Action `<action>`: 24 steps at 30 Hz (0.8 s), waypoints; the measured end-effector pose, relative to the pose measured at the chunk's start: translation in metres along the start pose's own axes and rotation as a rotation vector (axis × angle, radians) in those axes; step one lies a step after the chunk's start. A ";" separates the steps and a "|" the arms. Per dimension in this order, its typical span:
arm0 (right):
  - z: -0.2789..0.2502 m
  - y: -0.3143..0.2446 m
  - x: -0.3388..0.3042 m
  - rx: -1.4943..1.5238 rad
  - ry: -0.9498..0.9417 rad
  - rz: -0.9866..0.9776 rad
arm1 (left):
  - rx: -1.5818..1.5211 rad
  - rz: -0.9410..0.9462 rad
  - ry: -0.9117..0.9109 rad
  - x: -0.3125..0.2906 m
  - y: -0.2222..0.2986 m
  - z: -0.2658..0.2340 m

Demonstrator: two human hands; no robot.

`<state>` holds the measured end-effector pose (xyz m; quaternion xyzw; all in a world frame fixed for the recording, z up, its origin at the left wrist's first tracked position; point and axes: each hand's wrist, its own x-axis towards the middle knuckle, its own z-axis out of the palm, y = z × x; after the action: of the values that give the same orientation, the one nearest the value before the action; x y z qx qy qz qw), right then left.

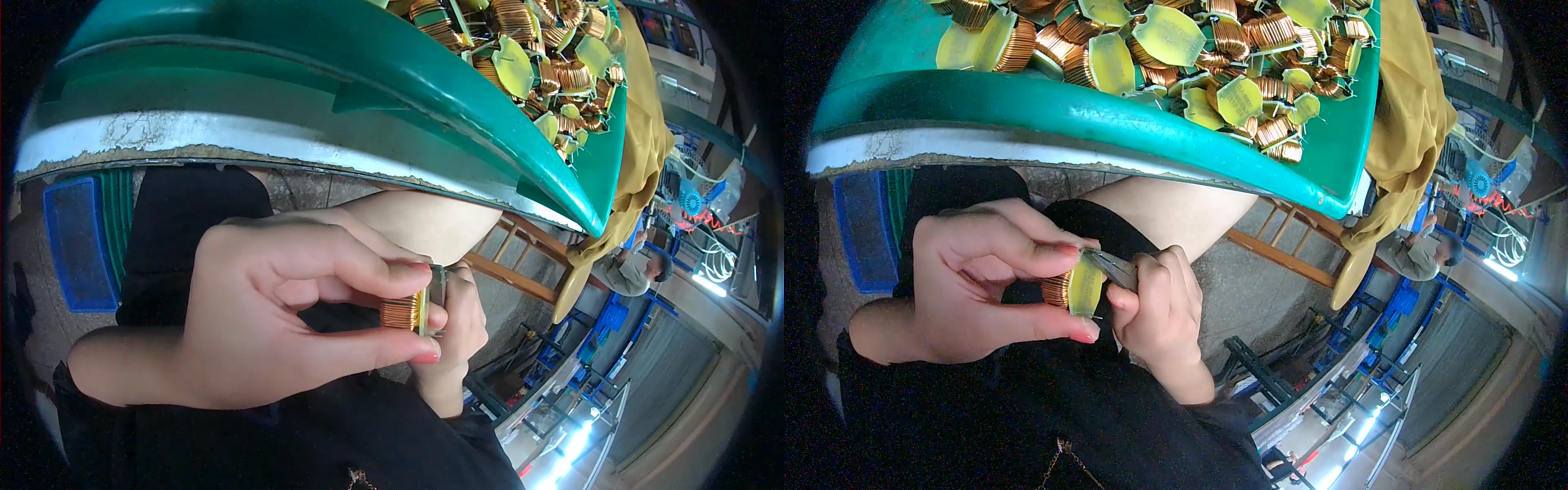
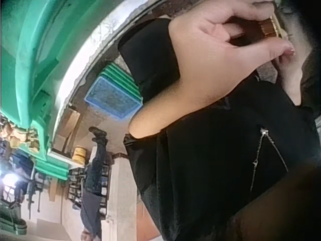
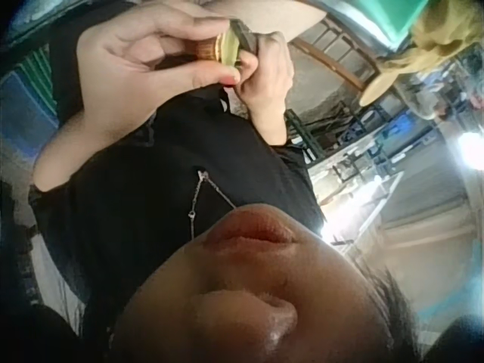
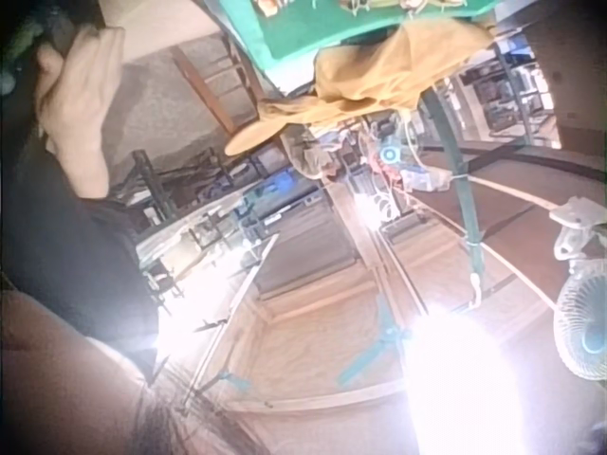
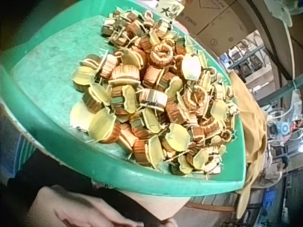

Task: Trimming excess material from small gold-colored metal components using scissors.

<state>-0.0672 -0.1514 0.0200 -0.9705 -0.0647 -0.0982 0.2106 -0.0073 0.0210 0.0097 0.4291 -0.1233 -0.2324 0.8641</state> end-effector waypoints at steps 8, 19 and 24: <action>0.007 0.009 -0.010 0.298 0.142 0.078 | 0.170 0.124 0.008 0.002 -0.002 0.004; 0.006 0.009 -0.003 0.172 0.111 -0.006 | 0.243 0.139 -0.003 0.003 0.002 0.005; 0.005 0.006 -0.002 0.035 0.042 0.000 | 0.210 0.135 0.008 0.004 -0.002 0.003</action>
<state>-0.0675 -0.1550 0.0130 -0.9644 -0.0618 -0.1173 0.2287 -0.0061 0.0159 0.0105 0.5087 -0.1721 -0.1577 0.8287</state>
